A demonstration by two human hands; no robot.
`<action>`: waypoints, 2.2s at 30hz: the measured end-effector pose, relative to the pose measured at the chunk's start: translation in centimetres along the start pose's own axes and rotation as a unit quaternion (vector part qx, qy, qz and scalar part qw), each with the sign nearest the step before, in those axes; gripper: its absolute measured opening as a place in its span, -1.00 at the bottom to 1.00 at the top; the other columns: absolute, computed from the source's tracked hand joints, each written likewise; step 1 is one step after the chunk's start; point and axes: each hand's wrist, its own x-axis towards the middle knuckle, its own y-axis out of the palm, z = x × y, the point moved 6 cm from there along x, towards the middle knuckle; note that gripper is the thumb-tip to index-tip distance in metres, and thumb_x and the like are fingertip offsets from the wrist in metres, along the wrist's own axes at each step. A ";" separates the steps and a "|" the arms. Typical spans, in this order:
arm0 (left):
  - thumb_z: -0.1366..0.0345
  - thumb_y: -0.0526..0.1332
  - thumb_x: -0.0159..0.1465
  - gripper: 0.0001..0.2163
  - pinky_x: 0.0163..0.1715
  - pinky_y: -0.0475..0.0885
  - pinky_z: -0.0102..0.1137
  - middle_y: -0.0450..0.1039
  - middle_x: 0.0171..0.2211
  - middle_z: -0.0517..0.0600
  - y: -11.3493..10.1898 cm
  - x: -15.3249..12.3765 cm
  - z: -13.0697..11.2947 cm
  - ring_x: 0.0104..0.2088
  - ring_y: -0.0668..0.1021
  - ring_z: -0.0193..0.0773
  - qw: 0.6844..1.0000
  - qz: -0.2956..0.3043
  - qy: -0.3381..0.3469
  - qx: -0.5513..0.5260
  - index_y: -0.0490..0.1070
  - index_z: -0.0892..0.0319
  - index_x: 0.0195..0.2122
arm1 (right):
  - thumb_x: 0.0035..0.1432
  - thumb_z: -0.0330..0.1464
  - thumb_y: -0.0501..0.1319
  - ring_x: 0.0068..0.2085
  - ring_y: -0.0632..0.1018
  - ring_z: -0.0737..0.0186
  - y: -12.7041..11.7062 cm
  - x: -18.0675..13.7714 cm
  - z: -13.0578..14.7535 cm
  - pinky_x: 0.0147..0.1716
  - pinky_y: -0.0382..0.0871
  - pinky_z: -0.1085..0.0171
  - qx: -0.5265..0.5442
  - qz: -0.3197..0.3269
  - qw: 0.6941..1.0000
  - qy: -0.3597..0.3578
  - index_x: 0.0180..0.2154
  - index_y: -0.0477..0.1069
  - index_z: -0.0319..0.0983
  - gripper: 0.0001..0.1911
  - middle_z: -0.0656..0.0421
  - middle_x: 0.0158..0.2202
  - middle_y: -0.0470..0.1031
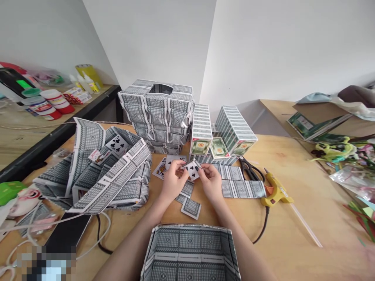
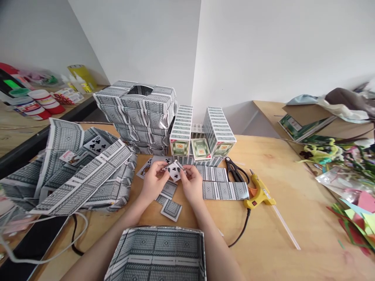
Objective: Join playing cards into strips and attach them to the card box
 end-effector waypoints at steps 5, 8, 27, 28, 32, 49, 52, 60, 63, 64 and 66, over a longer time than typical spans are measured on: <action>0.42 0.11 0.15 -0.84 -0.37 0.43 -0.48 0.48 -0.33 -0.04 -0.2 -0.1 -0.6 -0.39 0.52 -0.36 0.999 -0.001 0.037 0.020 0.38 0.16 -0.25 | -0.01 -0.26 0.21 -0.39 0.51 0.26 0.3 -0.2 -0.2 -0.40 0.40 0.29 -0.024 0.018 0.999 -0.013 -0.27 0.33 -0.21 -0.76 0.16 -0.40 0.49; 0.42 0.09 0.17 -0.82 -0.34 0.41 -0.49 0.47 -0.31 -0.03 -0.6 0.0 -1.0 -0.35 0.51 -0.36 0.997 -0.016 0.073 0.034 0.43 0.15 -0.24 | 0.06 -0.25 0.14 -0.45 0.48 0.27 0.6 -0.4 -0.4 -0.46 0.36 0.31 -0.044 0.042 0.998 0.004 -0.29 0.34 -0.23 -0.79 0.17 -0.46 0.47; 0.41 0.08 0.17 -0.64 -0.34 0.45 -0.48 0.51 -0.19 0.03 0.0 -0.3 -0.7 -0.35 0.54 -0.32 0.998 0.018 0.046 0.036 0.32 0.18 0.02 | 0.00 -0.09 0.16 -0.59 0.35 0.33 1.0 -0.2 -1.2 -0.61 0.24 0.35 0.046 0.079 0.990 0.106 -0.39 0.26 -0.22 -0.68 0.26 -0.58 0.35; 0.41 0.06 0.18 -0.65 -0.35 0.44 -0.48 0.51 -0.18 0.03 0.0 -0.3 -0.7 -0.34 0.55 -0.32 0.998 0.023 0.040 0.034 0.33 0.18 0.01 | 0.01 -0.09 0.16 -0.58 0.36 0.32 1.1 -0.2 -1.1 -0.60 0.25 0.34 0.044 0.080 0.990 0.103 -0.38 0.26 -0.22 -0.68 0.26 -0.58 0.35; 0.45 -0.03 0.22 -0.68 -0.38 0.42 -0.49 0.51 -0.19 -0.01 0.0 0.0 -0.6 -0.37 0.53 -0.35 0.998 0.035 0.021 0.054 0.36 0.16 -0.05 | 0.05 -0.13 0.12 -0.58 0.33 0.35 1.1 -0.3 -0.3 -0.60 0.22 0.36 0.001 0.079 0.995 0.064 -0.36 0.24 -0.21 -0.73 0.28 -0.58 0.32; 0.37 0.11 0.15 -0.81 -0.41 0.41 -0.48 0.51 -0.39 -0.03 0.4 0.1 -0.1 -0.41 0.51 -0.33 0.998 0.056 -0.025 0.019 0.45 0.18 -0.25 | 0.12 -0.26 0.02 -0.63 0.18 0.38 0.6 -0.6 0.9 -0.63 0.02 0.38 -0.204 0.059 0.976 -0.039 -0.29 0.28 -0.20 -0.82 0.35 -0.66 0.12; 0.38 0.09 0.15 -0.77 -0.42 0.41 -0.46 0.51 -0.44 -0.03 0.6 0.0 -0.1 -0.42 0.51 -0.32 0.998 0.060 -0.016 0.019 0.45 0.18 -0.20 | 0.13 -0.25 0.01 -0.62 0.20 0.37 0.4 -0.6 0.8 -0.60 0.05 0.37 -0.210 0.046 0.976 -0.046 -0.29 0.28 -0.19 -0.82 0.34 -0.65 0.14; 0.45 0.05 0.13 -0.73 -0.56 0.30 -0.53 0.43 -0.57 -0.10 0.5 -0.1 0.5 -0.59 0.40 -0.41 0.996 0.053 -0.020 0.062 0.46 0.20 -0.20 | 0.13 -0.24 0.01 -0.62 0.19 0.36 0.5 -0.7 0.9 -0.60 0.04 0.36 -0.201 0.047 0.977 -0.046 -0.29 0.29 -0.19 -0.81 0.34 -0.65 0.10; 0.45 0.03 0.14 -0.72 -0.63 0.24 -0.54 0.36 -0.63 -0.13 0.5 -0.1 0.5 -0.67 0.31 -0.45 0.996 0.061 -0.028 0.061 0.45 0.20 -0.18 | 0.14 -0.25 0.01 -0.62 0.19 0.36 0.5 -0.7 1.0 -0.60 0.04 0.36 -0.203 0.044 0.977 -0.039 -0.28 0.29 -0.19 -0.81 0.35 -0.66 0.08; 0.44 0.03 0.15 -0.71 -0.64 0.23 -0.54 0.37 -0.60 -0.12 0.5 -0.1 0.5 -0.67 0.31 -0.46 0.996 0.063 -0.028 0.049 0.43 0.19 -0.15 | 0.14 -0.24 0.01 -0.62 0.19 0.36 0.4 -0.7 1.0 -0.60 0.04 0.36 -0.203 0.041 0.978 -0.037 -0.27 0.29 -0.20 -0.80 0.35 -0.66 0.08; 0.42 0.02 0.17 -0.69 -0.62 0.27 -0.55 0.39 -0.54 -0.10 0.5 -0.1 0.4 -0.64 0.34 -0.46 0.998 0.058 -0.037 0.000 0.35 0.17 -0.06 | 0.14 -0.23 0.01 -0.62 0.20 0.36 0.2 -0.6 1.0 -0.60 0.06 0.37 -0.201 0.028 0.979 -0.034 -0.25 0.29 -0.20 -0.78 0.35 -0.65 0.09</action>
